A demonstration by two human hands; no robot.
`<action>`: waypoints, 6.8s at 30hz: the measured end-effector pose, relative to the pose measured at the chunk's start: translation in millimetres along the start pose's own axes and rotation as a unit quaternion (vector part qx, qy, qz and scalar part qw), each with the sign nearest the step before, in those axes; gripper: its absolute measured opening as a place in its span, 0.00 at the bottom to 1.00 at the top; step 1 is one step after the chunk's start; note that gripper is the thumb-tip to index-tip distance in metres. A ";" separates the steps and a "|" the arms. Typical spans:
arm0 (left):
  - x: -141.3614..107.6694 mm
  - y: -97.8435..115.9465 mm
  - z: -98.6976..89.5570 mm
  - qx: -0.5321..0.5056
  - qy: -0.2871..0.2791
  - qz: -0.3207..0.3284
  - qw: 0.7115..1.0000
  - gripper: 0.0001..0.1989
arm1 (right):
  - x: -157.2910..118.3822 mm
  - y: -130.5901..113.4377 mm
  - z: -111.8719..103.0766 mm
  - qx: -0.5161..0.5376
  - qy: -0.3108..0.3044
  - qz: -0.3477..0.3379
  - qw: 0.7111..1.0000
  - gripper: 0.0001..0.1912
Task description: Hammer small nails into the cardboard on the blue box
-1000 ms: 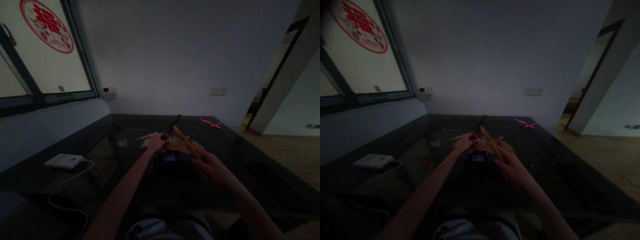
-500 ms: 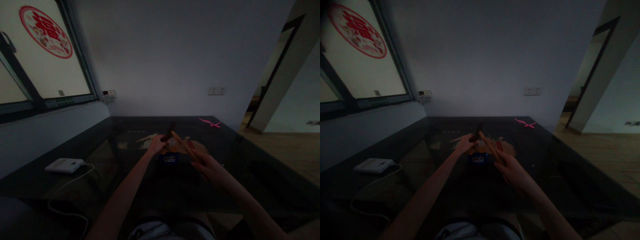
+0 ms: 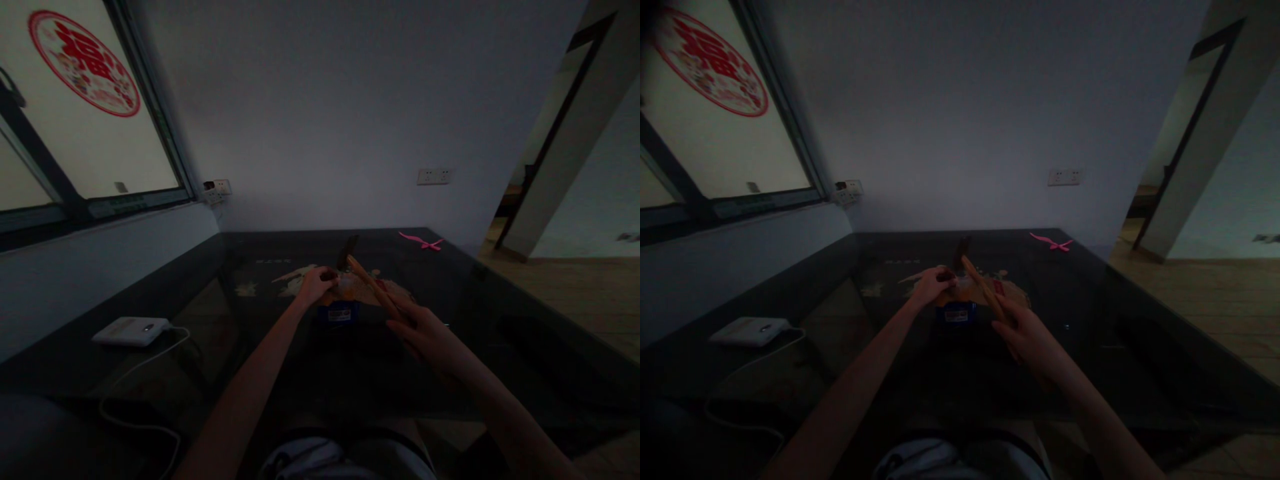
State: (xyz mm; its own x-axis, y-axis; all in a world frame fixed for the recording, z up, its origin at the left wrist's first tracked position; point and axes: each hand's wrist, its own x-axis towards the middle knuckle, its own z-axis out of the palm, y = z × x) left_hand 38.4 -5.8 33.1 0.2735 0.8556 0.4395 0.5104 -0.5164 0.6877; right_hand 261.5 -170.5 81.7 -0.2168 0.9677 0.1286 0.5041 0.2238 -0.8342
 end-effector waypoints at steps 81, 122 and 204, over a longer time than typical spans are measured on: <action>0.4 0.4 2.8 0.005 -0.009 -0.020 1.000 0.07 | 0.2 7.3 0.5 0.003 0.048 -0.086 0.995 0.29; -22.7 4.1 -16.1 0.070 0.110 0.094 0.987 0.17 | -114.0 103.9 52.4 0.606 0.110 0.139 0.775 0.21; -98.9 -2.5 5.1 0.355 -0.223 0.131 0.899 0.05 | -113.8 135.4 92.6 0.650 -0.003 0.055 0.758 0.23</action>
State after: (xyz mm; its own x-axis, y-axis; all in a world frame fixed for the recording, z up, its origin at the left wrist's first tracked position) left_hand 14.2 -88.9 -15.0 0.6785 0.7192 0.1493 0.7290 -0.6843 -0.0167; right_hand 277.0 -261.1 -95.6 -0.2395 0.9707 0.0209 -0.7296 -0.1658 -0.6635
